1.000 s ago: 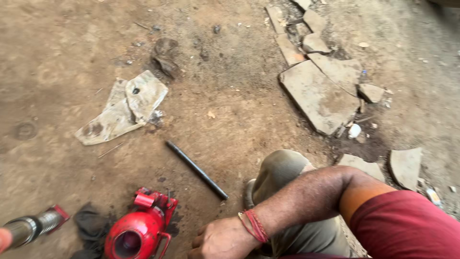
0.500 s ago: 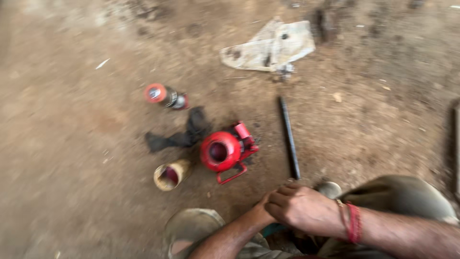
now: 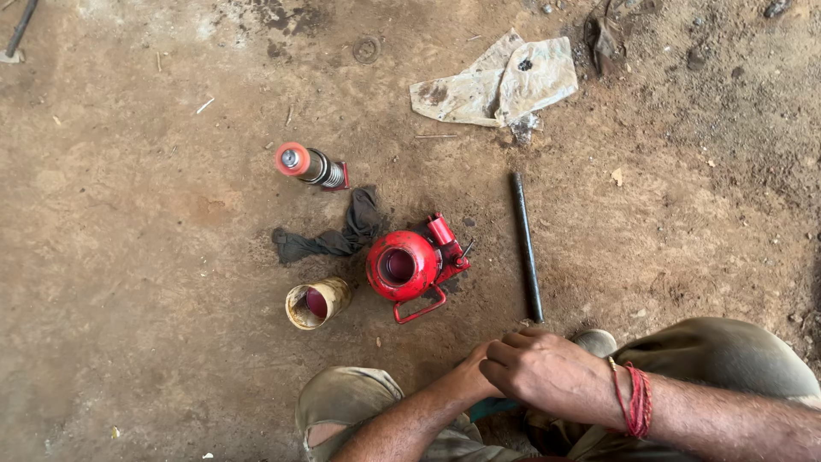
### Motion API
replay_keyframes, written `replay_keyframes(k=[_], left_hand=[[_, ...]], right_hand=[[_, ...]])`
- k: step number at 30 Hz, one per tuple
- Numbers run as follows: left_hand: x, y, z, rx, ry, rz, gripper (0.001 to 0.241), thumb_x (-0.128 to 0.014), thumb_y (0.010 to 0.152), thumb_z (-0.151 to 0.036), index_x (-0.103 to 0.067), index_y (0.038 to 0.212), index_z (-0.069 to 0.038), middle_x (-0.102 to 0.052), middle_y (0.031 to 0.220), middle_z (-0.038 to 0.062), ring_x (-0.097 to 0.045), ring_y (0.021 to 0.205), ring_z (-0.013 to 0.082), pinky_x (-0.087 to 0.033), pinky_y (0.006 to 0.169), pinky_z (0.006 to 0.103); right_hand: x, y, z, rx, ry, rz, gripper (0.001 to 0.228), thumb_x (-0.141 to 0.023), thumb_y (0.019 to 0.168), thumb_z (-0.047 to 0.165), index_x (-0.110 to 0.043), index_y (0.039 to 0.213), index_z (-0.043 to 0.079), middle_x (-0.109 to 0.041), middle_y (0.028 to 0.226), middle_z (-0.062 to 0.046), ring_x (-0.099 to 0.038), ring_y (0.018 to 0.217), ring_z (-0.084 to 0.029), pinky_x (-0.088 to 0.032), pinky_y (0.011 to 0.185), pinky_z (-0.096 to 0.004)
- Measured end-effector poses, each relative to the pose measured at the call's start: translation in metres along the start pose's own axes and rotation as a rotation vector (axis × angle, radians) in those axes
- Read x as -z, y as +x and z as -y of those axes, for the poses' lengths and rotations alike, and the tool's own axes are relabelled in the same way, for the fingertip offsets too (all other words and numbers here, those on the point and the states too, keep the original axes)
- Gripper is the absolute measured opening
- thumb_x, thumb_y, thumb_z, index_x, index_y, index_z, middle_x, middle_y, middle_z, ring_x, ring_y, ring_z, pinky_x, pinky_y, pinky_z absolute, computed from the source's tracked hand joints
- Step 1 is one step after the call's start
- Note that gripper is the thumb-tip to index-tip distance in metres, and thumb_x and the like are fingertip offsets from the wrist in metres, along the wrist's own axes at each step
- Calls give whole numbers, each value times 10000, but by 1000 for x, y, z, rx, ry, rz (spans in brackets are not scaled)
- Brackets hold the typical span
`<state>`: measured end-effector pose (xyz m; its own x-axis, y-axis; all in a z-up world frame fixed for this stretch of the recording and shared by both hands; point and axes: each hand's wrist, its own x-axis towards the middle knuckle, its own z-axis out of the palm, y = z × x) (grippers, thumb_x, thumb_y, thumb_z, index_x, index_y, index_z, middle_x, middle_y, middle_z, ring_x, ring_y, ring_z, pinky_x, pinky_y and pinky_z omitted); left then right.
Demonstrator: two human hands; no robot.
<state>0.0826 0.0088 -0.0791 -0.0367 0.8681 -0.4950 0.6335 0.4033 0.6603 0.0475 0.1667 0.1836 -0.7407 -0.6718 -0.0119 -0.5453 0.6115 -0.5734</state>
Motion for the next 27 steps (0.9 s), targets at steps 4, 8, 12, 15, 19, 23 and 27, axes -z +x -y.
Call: replay_keyframes(k=[4,8,12,15,19,23,27], left_hand=[[-7,-8,2,-88,-32,-158,348,-510,1031,-400,-598,1320,-226,-661,1292,17,-602,1202,199,-481,1049,375],[5,-34,-9,95,-315,-186,325,-557,1002,-387,-620,1270,-214,-663,1243,46,-605,1204,222,-490,1017,394],[33,-46,-29,145,-246,-47,214,-572,992,-332,-683,1037,-155,-715,1112,93,-663,1118,301,-538,906,444],[44,-55,-49,103,-215,-114,208,-585,942,-291,-693,888,-121,-726,976,138,-702,998,343,-556,806,474],[43,-79,-95,109,-239,-68,151,-605,917,-202,-702,876,-93,-715,917,174,-708,898,388,-552,748,519],[30,-113,-154,139,-444,86,142,-673,801,-149,-700,890,-41,-714,893,219,-705,874,411,-558,772,538],[29,-124,-201,99,-435,188,210,-713,798,-202,-745,878,-11,-731,924,248,-708,910,418,-565,823,525]], right_hand=[[6,2,-1,-12,9,3,142,-702,753,167,-621,822,73,-644,853,-84,-662,842,-263,-532,694,-413],[11,0,1,12,-13,-39,132,-692,755,176,-623,797,71,-631,839,-81,-650,826,-259,-522,691,-400],[15,-13,-2,9,-19,-27,123,-669,811,184,-624,825,70,-617,844,-71,-636,811,-243,-513,693,-373],[13,-21,-5,-30,-14,-15,129,-658,808,189,-633,855,71,-612,845,-58,-632,797,-225,-504,677,-359],[14,-22,-5,-164,-16,94,129,-657,766,168,-650,864,85,-616,833,-60,-635,793,-228,-505,677,-377],[10,-18,9,-311,62,286,103,-653,787,144,-661,875,92,-634,868,-84,-643,839,-259,-513,719,-399],[-3,-15,28,-390,134,279,86,-641,814,137,-664,880,87,-663,877,-107,-670,863,-280,-534,755,-410]])
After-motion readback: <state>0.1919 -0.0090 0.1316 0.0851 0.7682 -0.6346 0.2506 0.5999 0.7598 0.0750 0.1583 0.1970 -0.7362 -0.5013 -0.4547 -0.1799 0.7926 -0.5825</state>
